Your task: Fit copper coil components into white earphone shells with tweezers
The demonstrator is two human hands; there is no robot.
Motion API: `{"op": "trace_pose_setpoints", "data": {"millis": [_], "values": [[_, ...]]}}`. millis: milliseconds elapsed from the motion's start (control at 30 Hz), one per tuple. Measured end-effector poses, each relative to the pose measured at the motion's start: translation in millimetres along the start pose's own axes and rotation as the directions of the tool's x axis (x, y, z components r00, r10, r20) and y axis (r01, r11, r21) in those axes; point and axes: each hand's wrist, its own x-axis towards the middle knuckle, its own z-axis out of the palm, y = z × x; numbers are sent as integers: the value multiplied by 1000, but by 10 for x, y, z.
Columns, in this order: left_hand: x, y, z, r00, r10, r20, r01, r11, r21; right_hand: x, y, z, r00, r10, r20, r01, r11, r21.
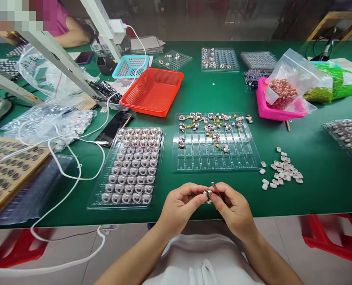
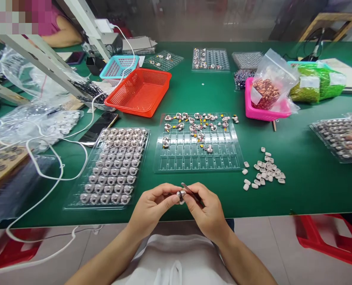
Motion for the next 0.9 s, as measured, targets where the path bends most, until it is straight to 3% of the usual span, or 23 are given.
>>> {"op": "trace_pose_setpoints", "data": {"millis": [167,400,533,700,767,900], "values": [[-20,-7,1,999,-29,-38,28,999,-29,-1,26,23,997,-70,-30,69,998,-12],[-53,-54,-14,994,64,-84,-56,995,86,14,20,48,965,-256,-57,248,962,-112],[-61,-63,-13,979,195,-66,-176,958,226,21,38,63,944,-321,-74,306,939,-158],[-61,-54,-17,923,384,16,-362,855,371,26,58,61,901,-431,-47,412,885,-215],[-62,-59,-23,911,411,37,-393,835,384,32,44,49,901,-434,-22,418,879,-231],[-70,-75,-32,914,404,37,-386,838,385,45,3,19,943,-332,22,328,917,-228]]}}
